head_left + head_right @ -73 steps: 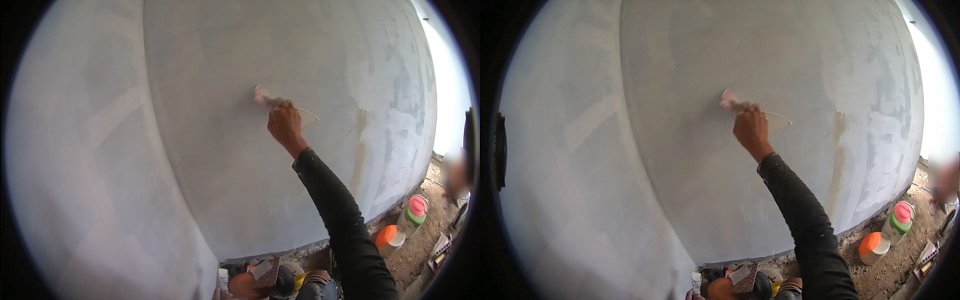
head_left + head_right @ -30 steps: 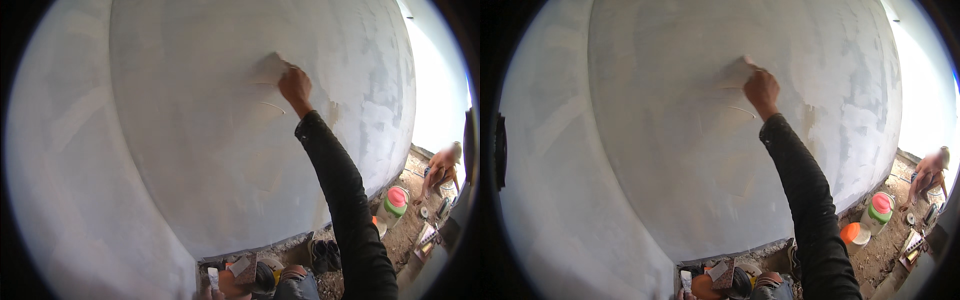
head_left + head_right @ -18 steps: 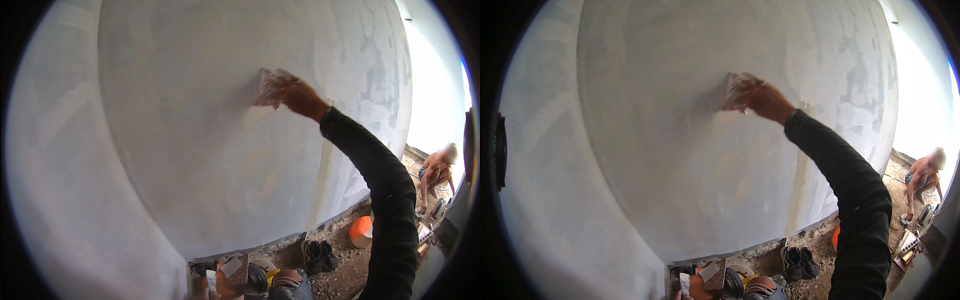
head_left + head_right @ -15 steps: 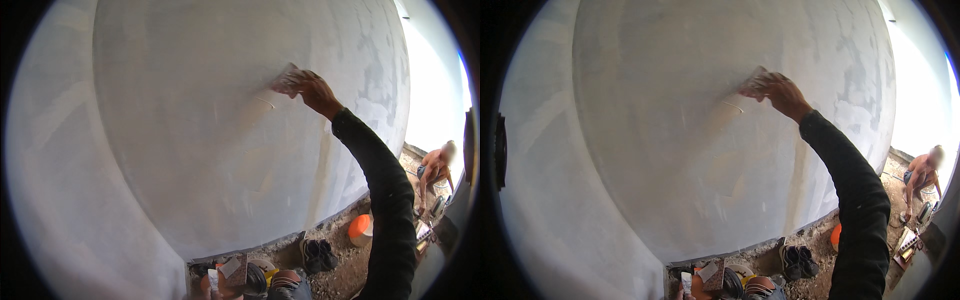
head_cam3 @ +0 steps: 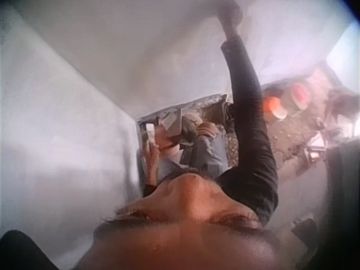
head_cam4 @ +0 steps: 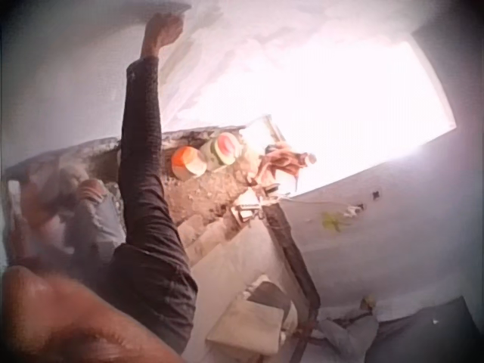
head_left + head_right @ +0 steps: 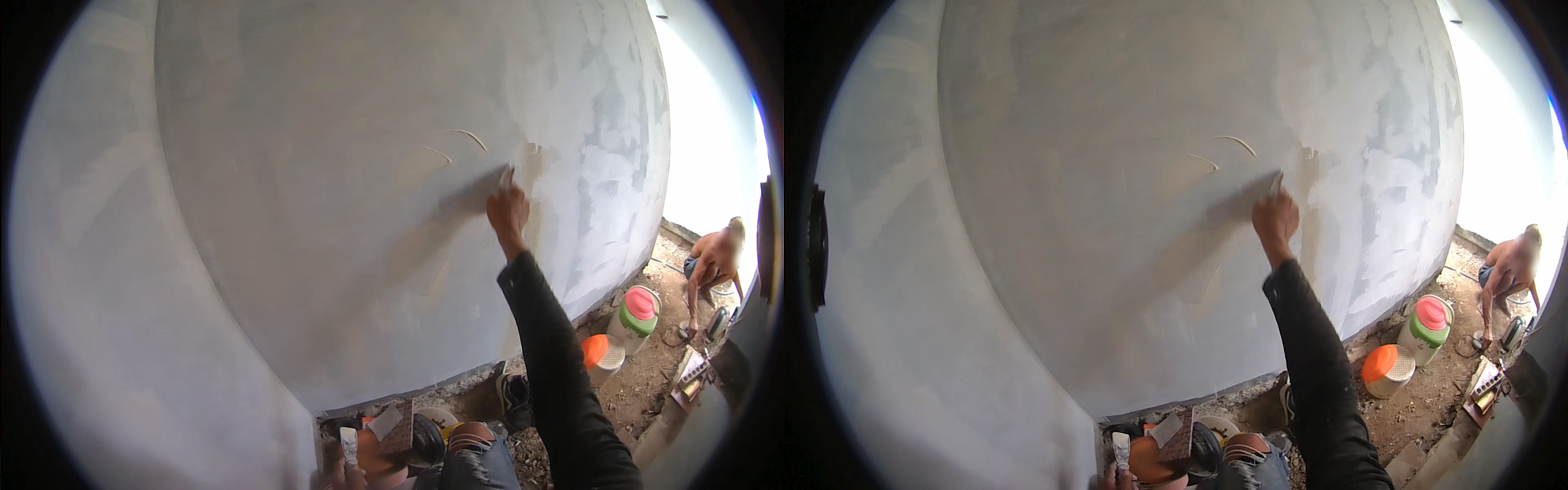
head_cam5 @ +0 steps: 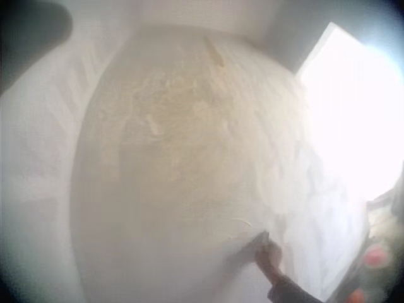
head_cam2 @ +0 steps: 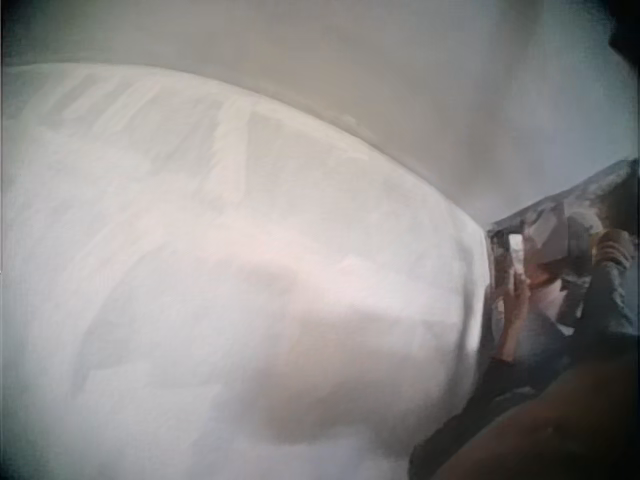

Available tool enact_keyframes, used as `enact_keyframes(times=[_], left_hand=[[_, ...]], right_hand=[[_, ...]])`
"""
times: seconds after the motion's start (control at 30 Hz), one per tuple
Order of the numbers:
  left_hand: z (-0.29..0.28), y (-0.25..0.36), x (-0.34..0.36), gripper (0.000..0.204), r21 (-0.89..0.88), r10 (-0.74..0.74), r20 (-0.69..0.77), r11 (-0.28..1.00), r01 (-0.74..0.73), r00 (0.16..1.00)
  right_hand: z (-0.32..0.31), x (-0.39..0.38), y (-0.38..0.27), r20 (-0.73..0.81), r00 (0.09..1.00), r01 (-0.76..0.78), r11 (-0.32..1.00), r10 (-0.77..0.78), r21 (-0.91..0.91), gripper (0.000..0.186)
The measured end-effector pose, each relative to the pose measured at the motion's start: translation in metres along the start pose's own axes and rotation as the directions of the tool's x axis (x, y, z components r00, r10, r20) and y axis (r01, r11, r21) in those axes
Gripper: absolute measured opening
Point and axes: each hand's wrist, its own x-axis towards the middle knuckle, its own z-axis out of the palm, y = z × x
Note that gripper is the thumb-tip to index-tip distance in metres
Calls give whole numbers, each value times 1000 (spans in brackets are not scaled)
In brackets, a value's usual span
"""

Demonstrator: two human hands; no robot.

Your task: The person applies plaster to a wall using a putty knife and a hawk. The person scrapes material from a container and spreads it across the wall surface in smooth strokes, then returns to the container to collect more material and continues the process.

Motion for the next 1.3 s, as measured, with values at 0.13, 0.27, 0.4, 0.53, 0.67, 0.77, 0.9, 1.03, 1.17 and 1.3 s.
enact_keyframes(times=[0.13,0.27,0.4,0.53,0.67,0.77,0.9,1.03,1.17,1.3], left_hand=[[-22,3,-5,35,6,-53,11,999,53,999],[-36,-53,3,35,-270,-112,-8,957,106,994],[-21,-25,-3,34,17,51,-44,999,-50,998],[0,-61,-3,28,-195,-58,-52,980,47,997],[14,-62,2,24,-97,38,69,995,-32,997],[22,-60,2,24,-10,-5,28,1000,5,1000],[20,-83,10,26,18,100,44,995,-101,994],[19,-72,8,26,14,93,73,995,-94,993],[23,-15,-9,27,-306,-154,56,938,164,986],[-2,-33,-6,27,-84,32,18,996,-30,999]], right_hand=[[-35,21,-96,85,985,131,968,-152,214,38],[-7,-45,-145,163,710,671,728,-685,138,36],[15,-121,-109,218,193,980,197,-957,-4,43],[9,-57,-55,219,-185,915,-249,-958,-317,60],[-34,38,-15,287,100,946,2,-953,-325,47],[-48,55,16,144,373,928,368,-917,-62,47],[-24,6,74,62,702,711,694,-709,-115,51],[13,-67,121,110,931,361,923,-349,-131,45],[10,-67,70,100,992,-72,997,73,-18,31],[10,-46,-32,47,998,-49,978,40,202,24]])
